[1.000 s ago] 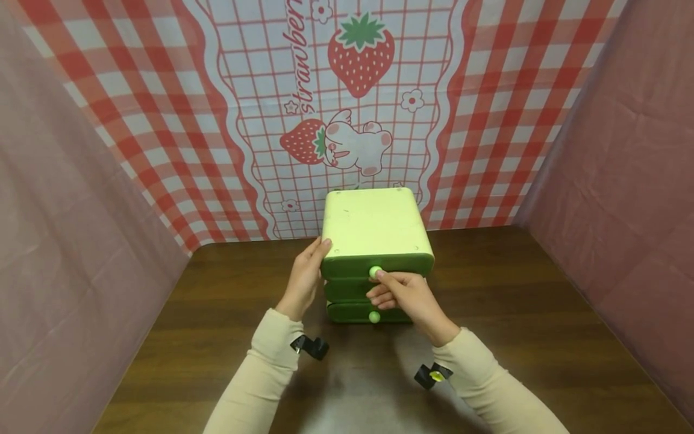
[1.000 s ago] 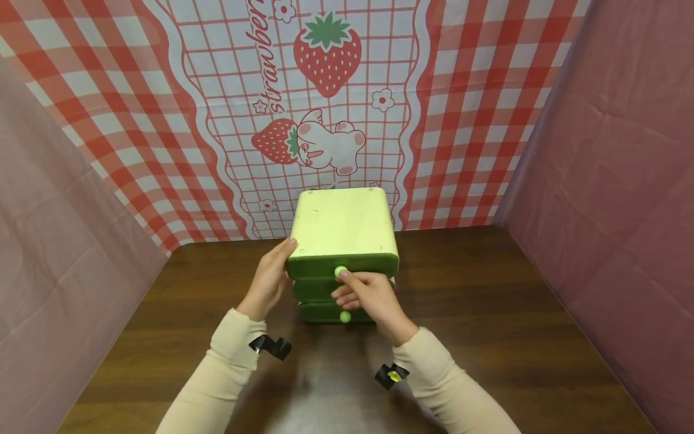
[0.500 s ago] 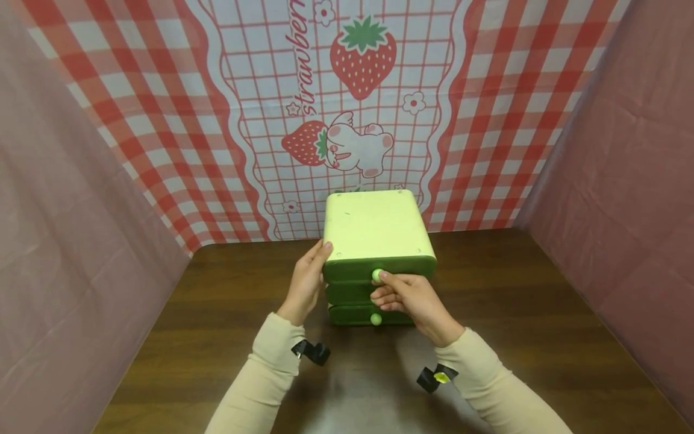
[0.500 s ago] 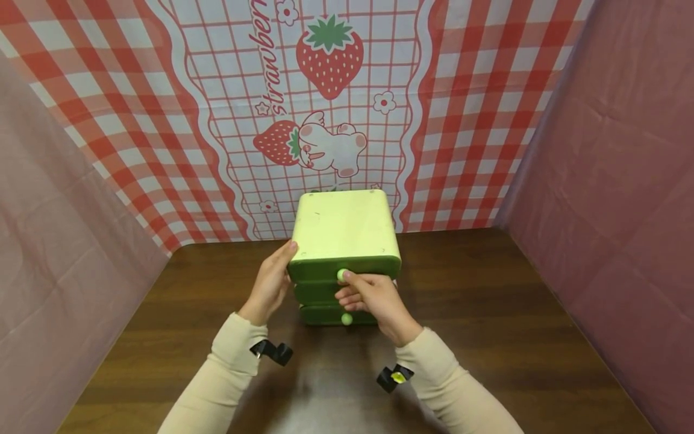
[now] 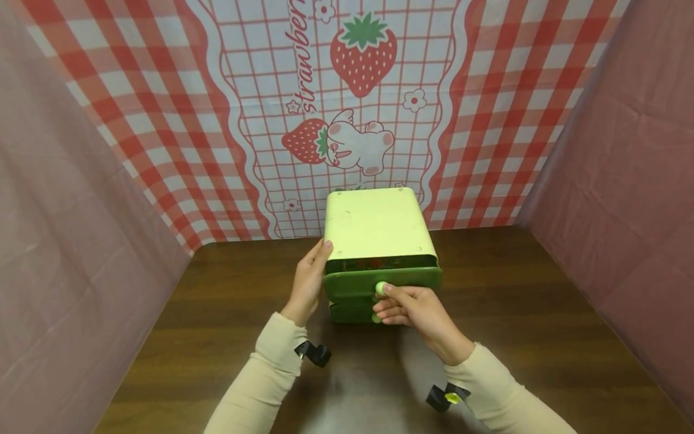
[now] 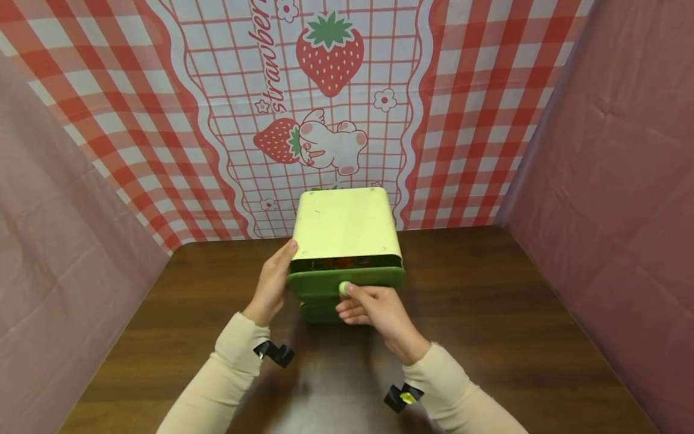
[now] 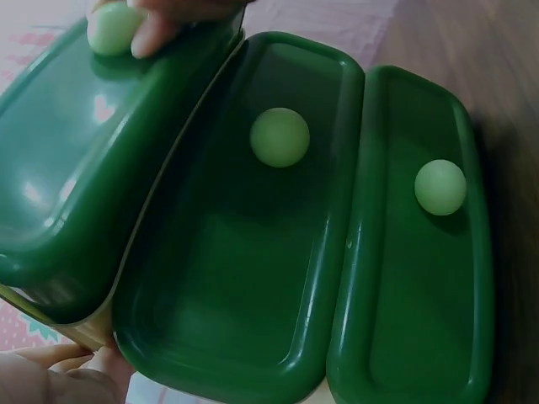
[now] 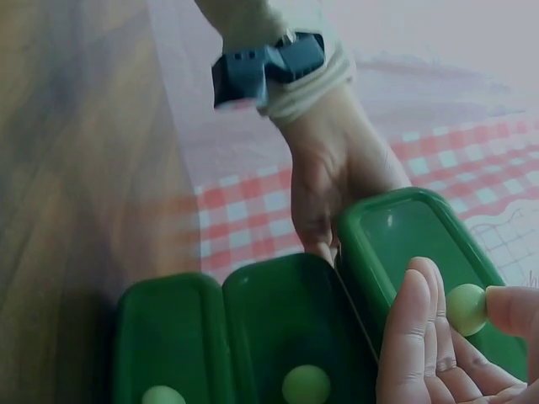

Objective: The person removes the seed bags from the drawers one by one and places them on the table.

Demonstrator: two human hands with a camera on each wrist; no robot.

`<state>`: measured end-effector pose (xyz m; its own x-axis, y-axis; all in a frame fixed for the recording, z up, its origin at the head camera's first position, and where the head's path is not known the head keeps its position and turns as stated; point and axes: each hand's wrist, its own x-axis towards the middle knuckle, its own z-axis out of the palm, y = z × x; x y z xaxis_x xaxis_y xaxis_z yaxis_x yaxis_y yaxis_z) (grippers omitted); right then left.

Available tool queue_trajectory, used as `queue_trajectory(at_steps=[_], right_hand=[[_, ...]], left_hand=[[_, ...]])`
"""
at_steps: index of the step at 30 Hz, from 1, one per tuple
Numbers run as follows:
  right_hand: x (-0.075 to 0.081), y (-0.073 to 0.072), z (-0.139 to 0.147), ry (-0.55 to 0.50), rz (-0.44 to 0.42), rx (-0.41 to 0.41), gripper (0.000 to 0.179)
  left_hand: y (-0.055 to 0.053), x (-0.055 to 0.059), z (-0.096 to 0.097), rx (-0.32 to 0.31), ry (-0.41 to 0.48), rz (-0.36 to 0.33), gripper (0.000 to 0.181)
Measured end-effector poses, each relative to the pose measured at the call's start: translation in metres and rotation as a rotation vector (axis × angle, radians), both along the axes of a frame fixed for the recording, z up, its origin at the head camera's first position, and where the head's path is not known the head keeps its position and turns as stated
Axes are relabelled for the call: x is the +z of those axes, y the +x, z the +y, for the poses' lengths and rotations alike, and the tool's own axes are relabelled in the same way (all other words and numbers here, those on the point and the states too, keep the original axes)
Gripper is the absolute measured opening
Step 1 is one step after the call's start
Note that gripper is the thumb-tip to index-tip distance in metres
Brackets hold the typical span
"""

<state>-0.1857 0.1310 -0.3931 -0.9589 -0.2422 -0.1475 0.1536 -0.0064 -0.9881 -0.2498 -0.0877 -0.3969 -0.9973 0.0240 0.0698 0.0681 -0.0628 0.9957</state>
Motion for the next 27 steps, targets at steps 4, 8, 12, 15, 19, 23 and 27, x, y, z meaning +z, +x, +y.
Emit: queue_trajectory(at_steps=[4,8,12,15,19,23,27], right_hand=[[-0.001,0.01,0.0,-0.003,0.005,0.0,0.055],[-0.002,0.022,0.0,0.0,0.012,-0.003,0.052],[-0.003,0.033,0.0,0.001,0.03,0.002,0.051],[-0.004,0.041,0.001,0.005,0.048,0.011,0.05],[-0.007,0.051,0.002,0.017,0.06,0.012,0.047],[-0.01,0.06,0.003,0.027,0.083,0.024,0.045],[-0.014,0.068,0.005,0.02,0.096,0.032,0.043]], left_hand=[[0.0,0.0,0.0,-0.004,-0.007,0.017,0.071],[0.0,0.001,0.0,0.011,-0.008,0.022,0.07],[-0.001,0.0,0.001,0.023,-0.001,0.021,0.068],[-0.002,-0.002,0.001,0.024,-0.012,0.018,0.068],[-0.002,-0.002,0.0,0.027,-0.044,0.02,0.068],[-0.001,-0.001,0.0,0.028,-0.066,0.033,0.067],[-0.002,0.001,-0.001,0.019,-0.068,0.028,0.064]])
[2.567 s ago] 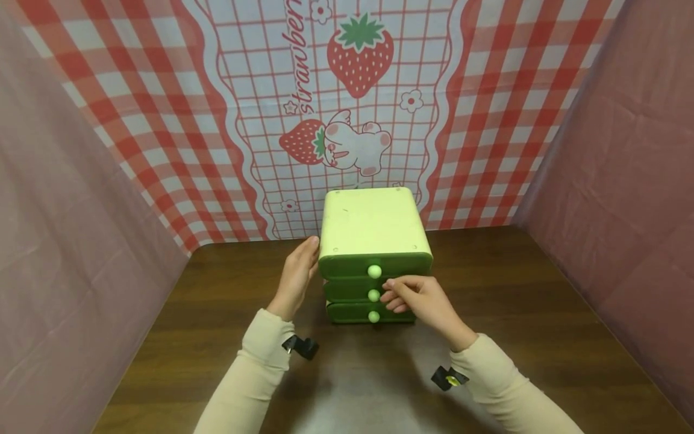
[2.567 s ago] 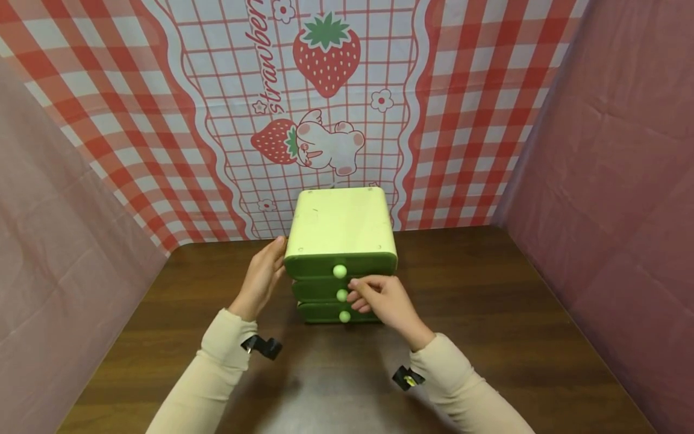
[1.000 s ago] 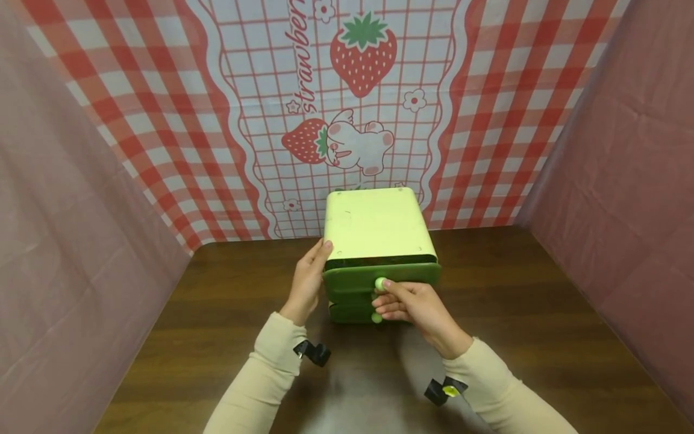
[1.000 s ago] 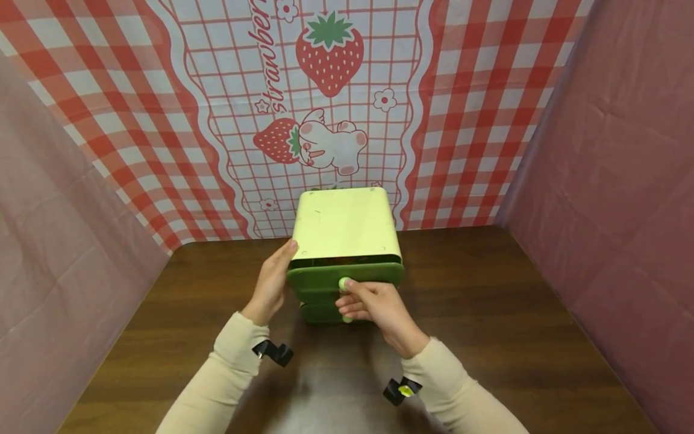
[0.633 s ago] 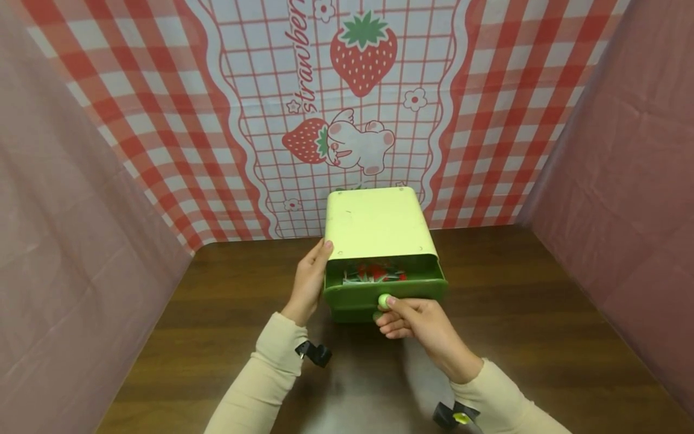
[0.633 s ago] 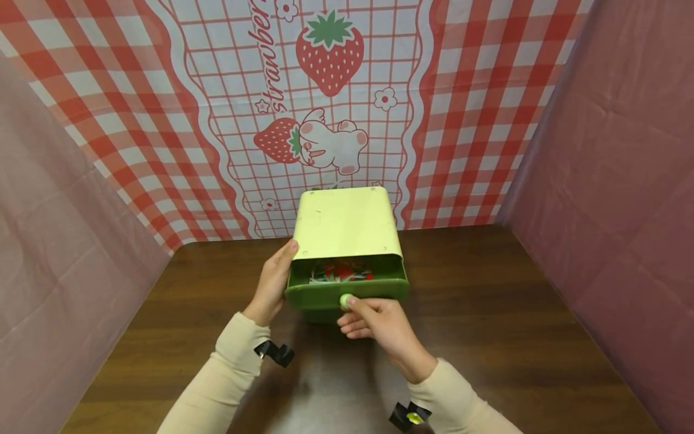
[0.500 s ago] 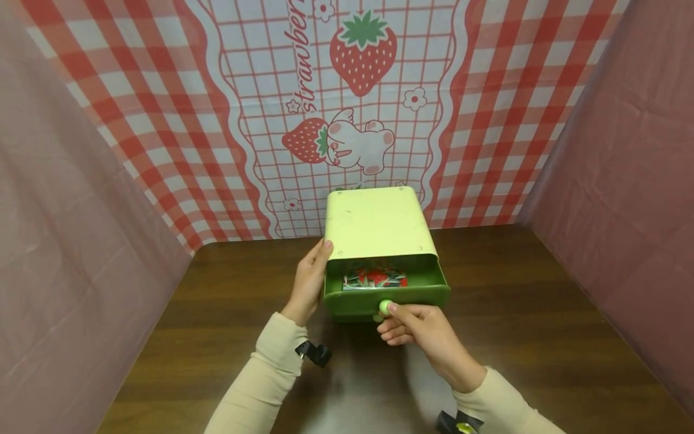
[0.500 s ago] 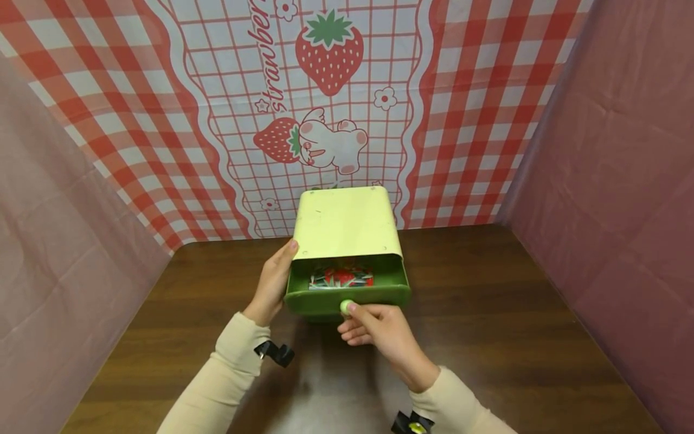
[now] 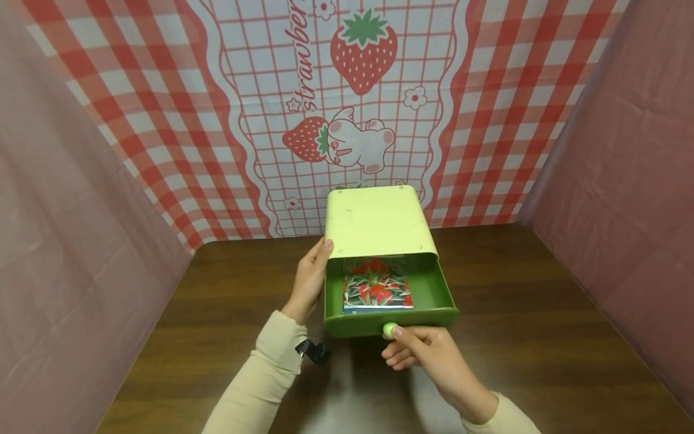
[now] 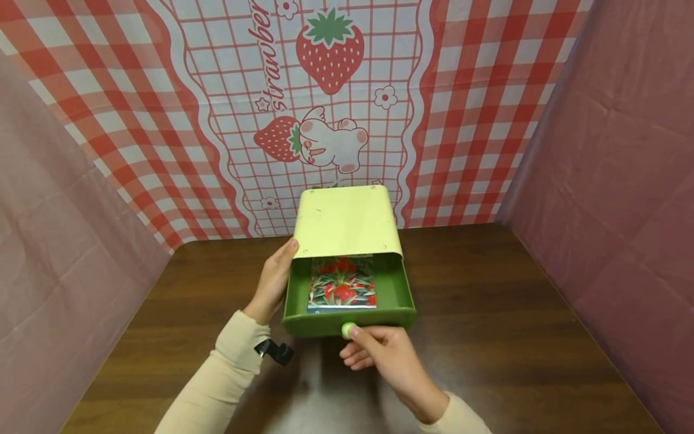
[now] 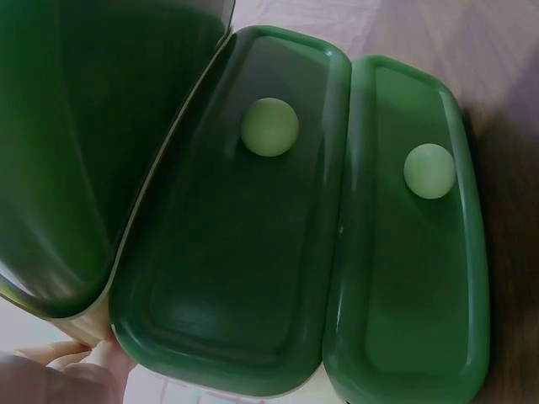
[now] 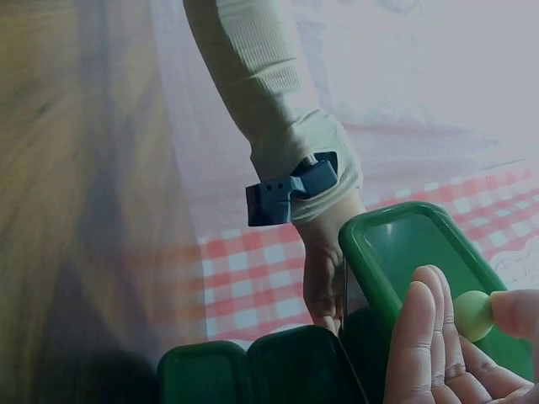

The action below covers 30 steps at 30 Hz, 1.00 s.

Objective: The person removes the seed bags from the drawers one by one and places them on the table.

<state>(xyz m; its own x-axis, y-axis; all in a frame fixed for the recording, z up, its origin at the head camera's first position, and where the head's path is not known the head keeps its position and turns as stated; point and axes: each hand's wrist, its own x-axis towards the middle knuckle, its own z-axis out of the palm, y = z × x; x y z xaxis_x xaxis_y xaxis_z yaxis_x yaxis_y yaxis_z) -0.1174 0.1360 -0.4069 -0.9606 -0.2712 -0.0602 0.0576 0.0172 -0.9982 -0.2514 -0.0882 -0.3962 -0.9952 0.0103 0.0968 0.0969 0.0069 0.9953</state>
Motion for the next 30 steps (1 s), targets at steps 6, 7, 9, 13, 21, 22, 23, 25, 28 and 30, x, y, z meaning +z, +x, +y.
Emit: queue_trajectory(at_steps=[6,7,9,13,21,22,23,25,28,30], right_hand=[[-0.008,0.009,0.003,-0.008,0.026,0.037,0.041],[-0.009,0.01,0.003,-0.007,0.03,0.043,0.041],[-0.012,0.012,0.003,-0.008,0.031,0.049,0.041],[-0.017,0.013,0.003,-0.006,0.033,0.048,0.04],[-0.02,0.013,0.003,-0.005,0.051,0.05,0.04],[-0.021,0.013,0.003,-0.005,0.053,0.05,0.04],[-0.021,0.013,0.003,-0.003,0.055,0.05,0.04],[-0.02,0.013,0.003,-0.001,0.054,0.05,0.04],[-0.02,0.013,0.004,0.004,0.05,0.06,0.041],[-0.019,0.013,0.005,0.014,0.049,0.073,0.042]], left_hand=[[0.0,0.003,-0.001,-0.006,-0.036,-0.012,0.059],[0.0,0.003,-0.001,-0.003,-0.039,-0.011,0.059],[0.0,0.002,-0.001,0.002,-0.035,-0.007,0.06],[0.0,-0.001,0.0,0.007,-0.018,0.006,0.063],[0.0,-0.004,0.0,0.022,-0.014,0.019,0.067],[0.001,-0.004,0.0,0.023,-0.012,0.019,0.067],[0.001,-0.004,0.0,0.024,-0.01,0.02,0.067],[0.001,-0.004,0.0,0.023,-0.007,0.023,0.066],[0.0,-0.004,0.0,0.022,-0.004,0.024,0.066],[0.0,-0.004,0.0,0.021,-0.003,0.024,0.065]])
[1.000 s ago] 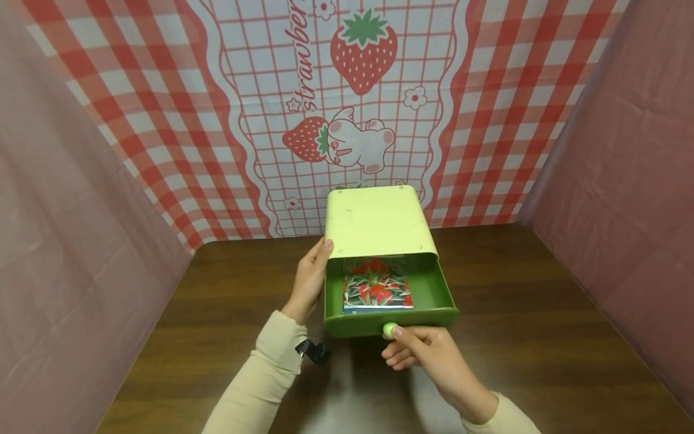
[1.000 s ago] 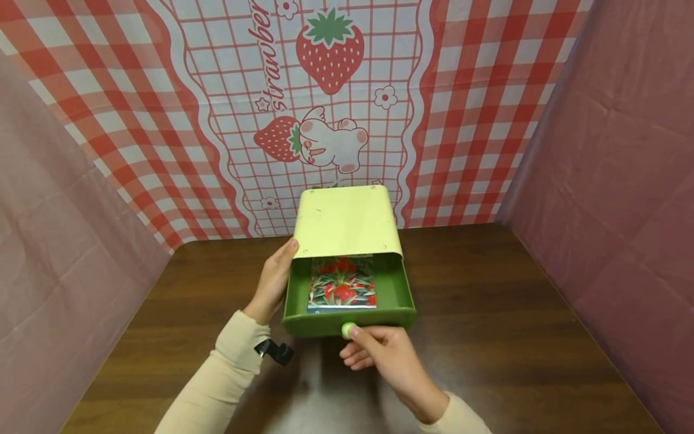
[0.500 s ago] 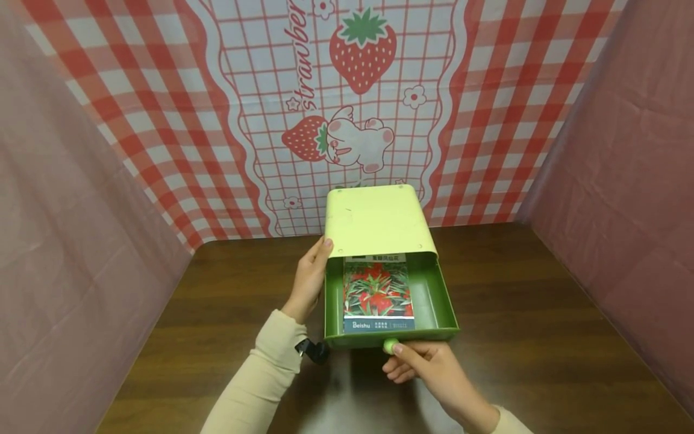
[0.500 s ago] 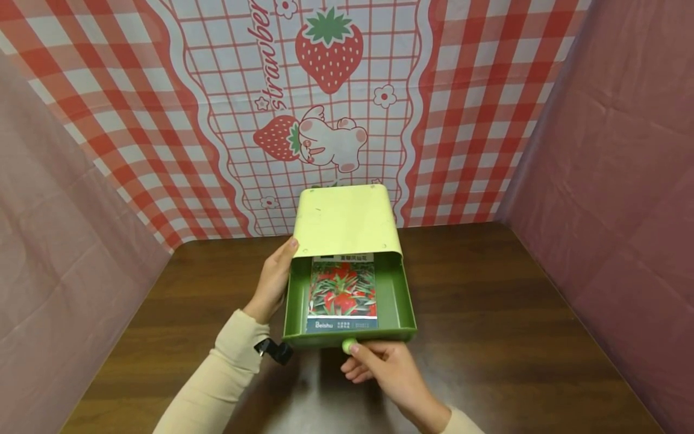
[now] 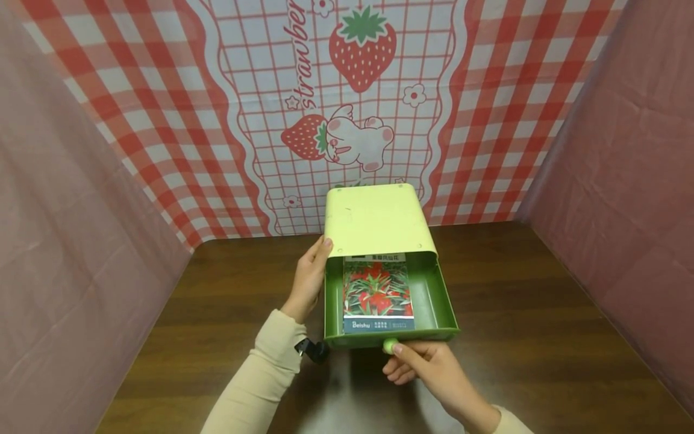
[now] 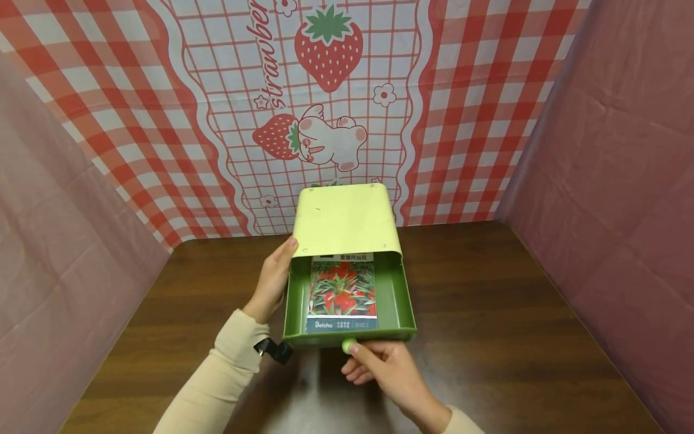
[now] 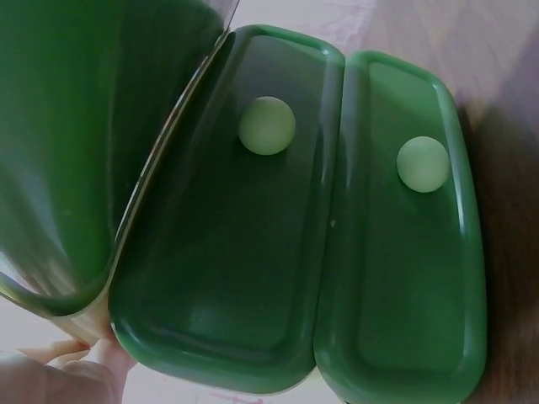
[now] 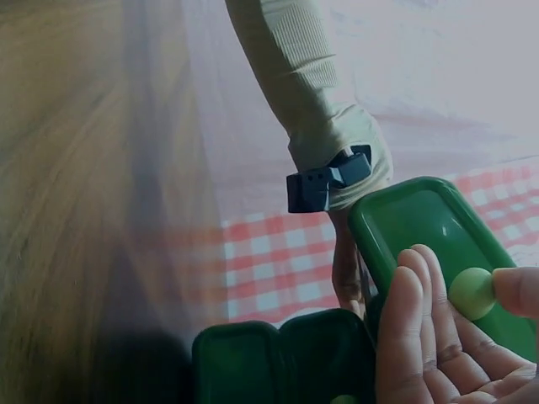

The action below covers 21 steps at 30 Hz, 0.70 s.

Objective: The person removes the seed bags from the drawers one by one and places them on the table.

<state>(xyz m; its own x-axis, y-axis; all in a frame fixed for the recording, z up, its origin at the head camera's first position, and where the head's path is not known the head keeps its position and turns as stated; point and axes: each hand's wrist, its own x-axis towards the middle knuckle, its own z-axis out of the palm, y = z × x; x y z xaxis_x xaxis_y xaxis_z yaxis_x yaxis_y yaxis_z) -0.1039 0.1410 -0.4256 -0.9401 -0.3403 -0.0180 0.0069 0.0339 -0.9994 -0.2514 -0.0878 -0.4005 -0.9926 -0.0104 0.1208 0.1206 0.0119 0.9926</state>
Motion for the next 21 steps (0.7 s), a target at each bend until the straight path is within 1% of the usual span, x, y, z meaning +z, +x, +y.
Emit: queue_trajectory(at_steps=[4,7,10,12,15,16,18,21], right_hand=[[0.002,0.001,0.004,0.043,0.027,0.066,0.04],[0.006,0.002,0.009,0.098,0.058,0.123,0.036],[0.013,0.005,0.015,0.124,0.128,0.18,0.03],[0.021,0.007,0.019,0.117,0.215,0.211,0.025],[0.034,0.011,0.026,0.099,0.397,0.228,0.021],[0.039,0.012,0.028,0.104,0.467,0.219,0.022],[0.048,0.013,0.031,0.147,0.581,0.171,0.026],[0.062,0.012,0.036,0.193,0.709,0.094,0.03]], left_hand=[[0.0,0.0,0.0,-0.005,0.005,0.001,0.065],[0.0,0.001,0.0,-0.008,0.008,0.0,0.065],[0.0,0.001,0.0,-0.005,0.009,-0.001,0.064],[0.0,0.001,0.0,-0.001,0.007,-0.003,0.064],[0.0,0.001,0.0,-0.005,0.006,-0.002,0.064],[0.0,0.001,0.0,-0.007,0.006,-0.002,0.065],[0.0,0.001,0.0,-0.01,0.005,-0.004,0.065],[0.001,0.001,0.0,-0.015,0.01,-0.009,0.066]])
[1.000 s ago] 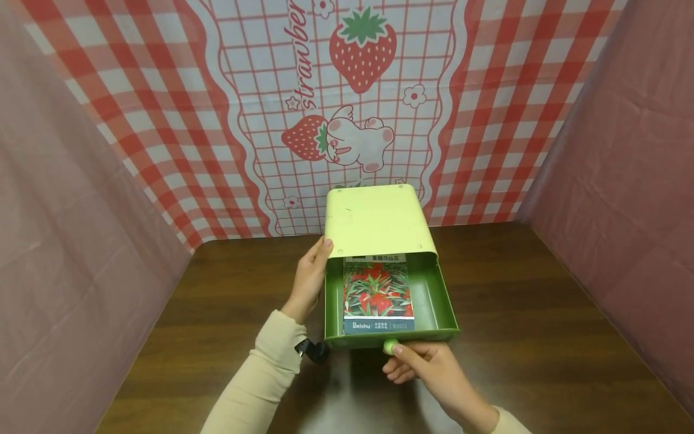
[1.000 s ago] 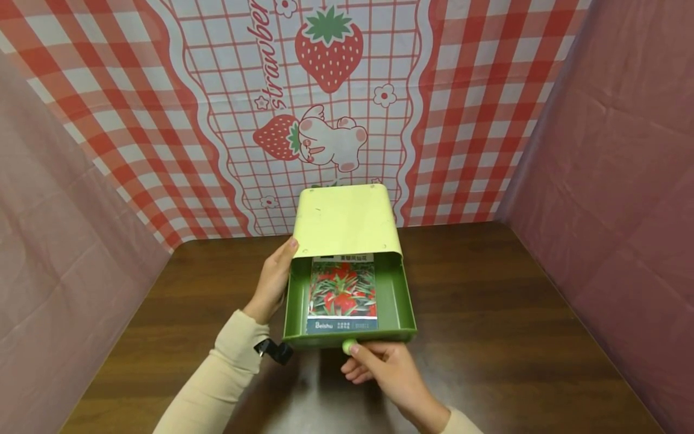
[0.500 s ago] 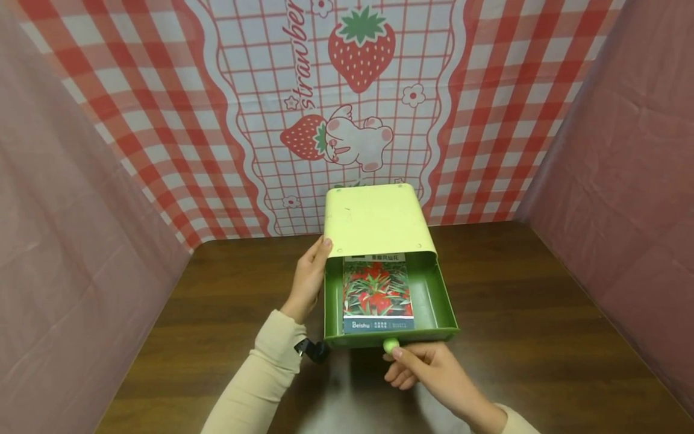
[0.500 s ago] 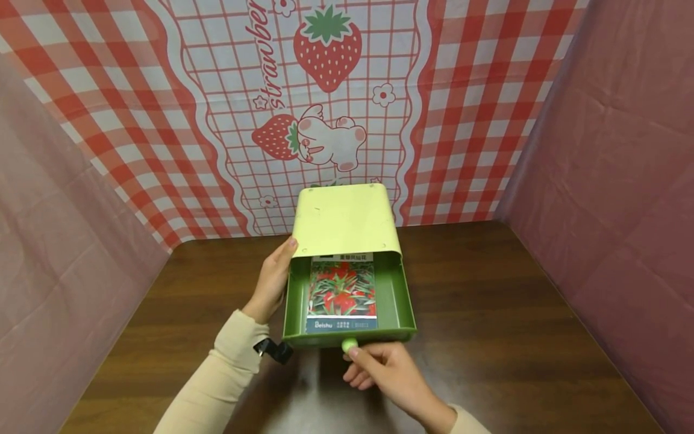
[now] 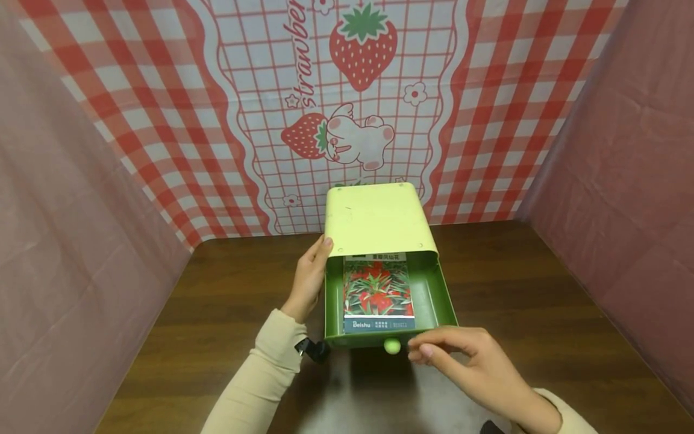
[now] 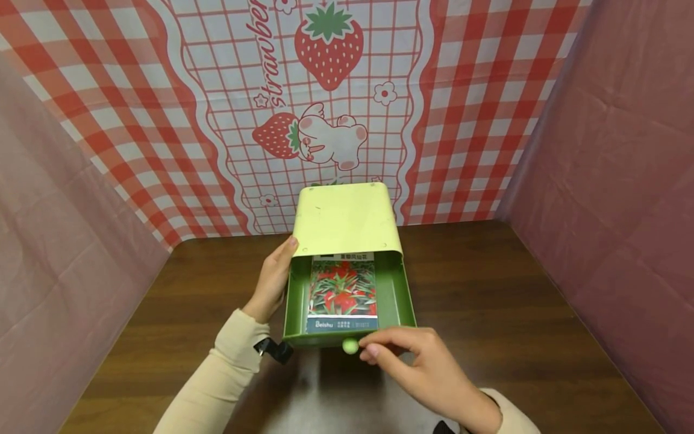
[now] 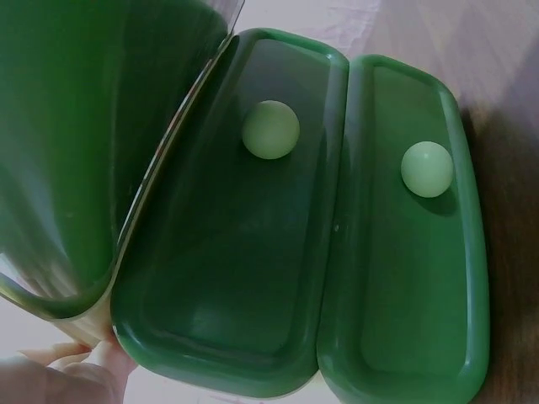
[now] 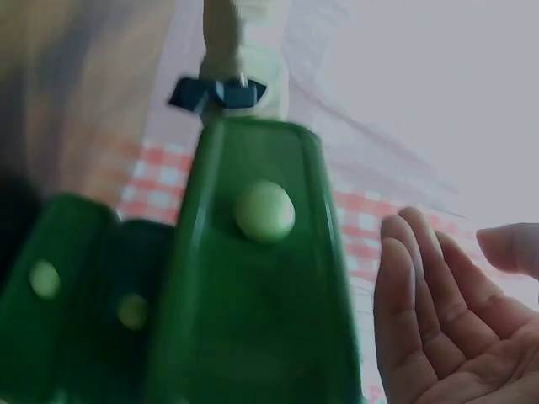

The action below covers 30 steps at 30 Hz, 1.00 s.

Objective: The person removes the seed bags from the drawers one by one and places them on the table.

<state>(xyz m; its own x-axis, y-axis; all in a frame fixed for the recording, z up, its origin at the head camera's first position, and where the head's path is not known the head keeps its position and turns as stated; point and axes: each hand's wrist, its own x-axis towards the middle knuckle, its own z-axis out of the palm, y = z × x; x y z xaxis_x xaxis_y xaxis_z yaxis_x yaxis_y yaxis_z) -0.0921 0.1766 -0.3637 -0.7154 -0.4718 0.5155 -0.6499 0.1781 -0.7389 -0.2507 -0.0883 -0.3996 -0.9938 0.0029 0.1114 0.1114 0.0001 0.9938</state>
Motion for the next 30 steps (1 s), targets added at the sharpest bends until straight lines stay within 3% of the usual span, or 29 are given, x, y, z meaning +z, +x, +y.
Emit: queue_trajectory(at_steps=[4,10,14,18,24,30], right_hand=[[0.014,-0.006,0.004,-0.016,0.08,-0.064,0.031],[0.028,-0.024,0.007,0.068,0.079,-0.203,0.027],[0.031,-0.046,0.008,0.226,0.032,-0.284,0.021],[0.027,-0.065,0.003,0.443,-0.011,-0.297,0.035],[0.022,-0.083,-0.008,0.616,0.045,-0.302,0.054],[0.019,-0.091,-0.016,0.77,0.101,-0.338,0.069]], left_hand=[[0.001,0.001,0.0,-0.003,0.008,-0.003,0.065],[0.001,0.001,0.0,-0.001,0.01,-0.003,0.065],[0.0,0.0,0.0,0.001,-0.008,-0.001,0.066],[-0.001,-0.001,0.0,0.0,-0.007,-0.001,0.065],[-0.001,-0.001,0.0,0.0,0.005,0.003,0.065],[0.0,0.0,0.001,-0.004,0.01,0.008,0.064]])
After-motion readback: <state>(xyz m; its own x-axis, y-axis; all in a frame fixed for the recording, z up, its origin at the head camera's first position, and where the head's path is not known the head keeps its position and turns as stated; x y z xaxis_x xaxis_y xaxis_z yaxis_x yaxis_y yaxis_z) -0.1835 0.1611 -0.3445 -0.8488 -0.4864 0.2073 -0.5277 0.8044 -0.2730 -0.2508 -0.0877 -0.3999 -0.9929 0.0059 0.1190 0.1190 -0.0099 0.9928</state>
